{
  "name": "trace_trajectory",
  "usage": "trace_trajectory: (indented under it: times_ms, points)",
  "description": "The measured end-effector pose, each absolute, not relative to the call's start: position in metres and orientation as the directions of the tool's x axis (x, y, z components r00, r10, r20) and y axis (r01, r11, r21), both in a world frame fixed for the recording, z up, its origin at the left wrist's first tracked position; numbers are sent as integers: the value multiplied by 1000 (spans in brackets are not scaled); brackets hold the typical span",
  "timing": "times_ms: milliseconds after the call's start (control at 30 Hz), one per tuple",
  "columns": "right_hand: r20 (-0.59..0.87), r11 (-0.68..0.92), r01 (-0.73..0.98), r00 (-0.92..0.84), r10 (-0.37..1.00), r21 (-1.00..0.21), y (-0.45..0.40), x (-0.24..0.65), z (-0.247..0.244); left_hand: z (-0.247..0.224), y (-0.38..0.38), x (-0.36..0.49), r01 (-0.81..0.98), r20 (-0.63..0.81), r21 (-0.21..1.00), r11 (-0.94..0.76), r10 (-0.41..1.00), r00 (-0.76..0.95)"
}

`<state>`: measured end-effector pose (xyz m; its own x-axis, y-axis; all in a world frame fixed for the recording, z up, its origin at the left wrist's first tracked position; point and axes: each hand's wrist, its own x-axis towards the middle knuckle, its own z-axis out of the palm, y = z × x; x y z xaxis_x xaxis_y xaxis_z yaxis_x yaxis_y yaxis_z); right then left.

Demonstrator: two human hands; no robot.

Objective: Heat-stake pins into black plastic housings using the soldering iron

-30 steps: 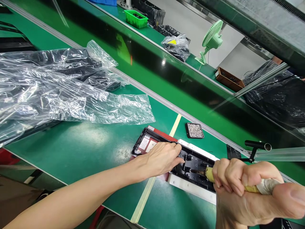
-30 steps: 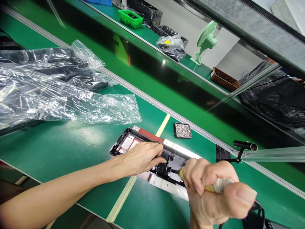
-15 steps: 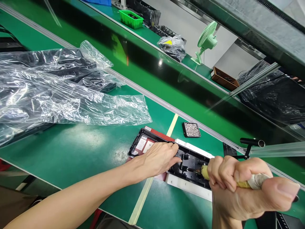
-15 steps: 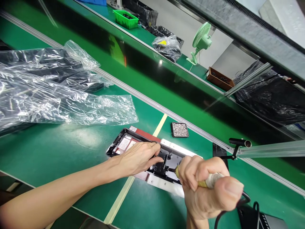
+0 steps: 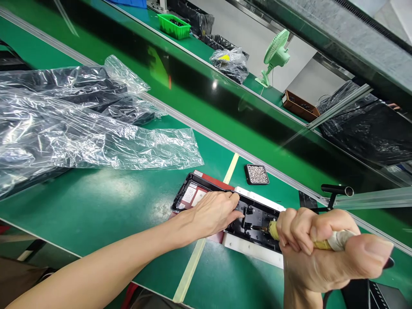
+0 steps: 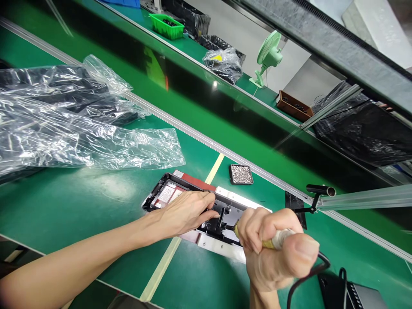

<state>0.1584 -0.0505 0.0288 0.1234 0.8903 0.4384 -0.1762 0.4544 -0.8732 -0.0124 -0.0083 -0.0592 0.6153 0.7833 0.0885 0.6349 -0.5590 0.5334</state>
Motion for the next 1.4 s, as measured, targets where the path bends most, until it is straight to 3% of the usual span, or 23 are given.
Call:
trace_trajectory:
  times_ms: [1400]
  points:
    - [450, 461, -127, 106, 887, -878, -50, 153, 31, -64, -9, -12, 643, 98, 497, -583, 774, 626]
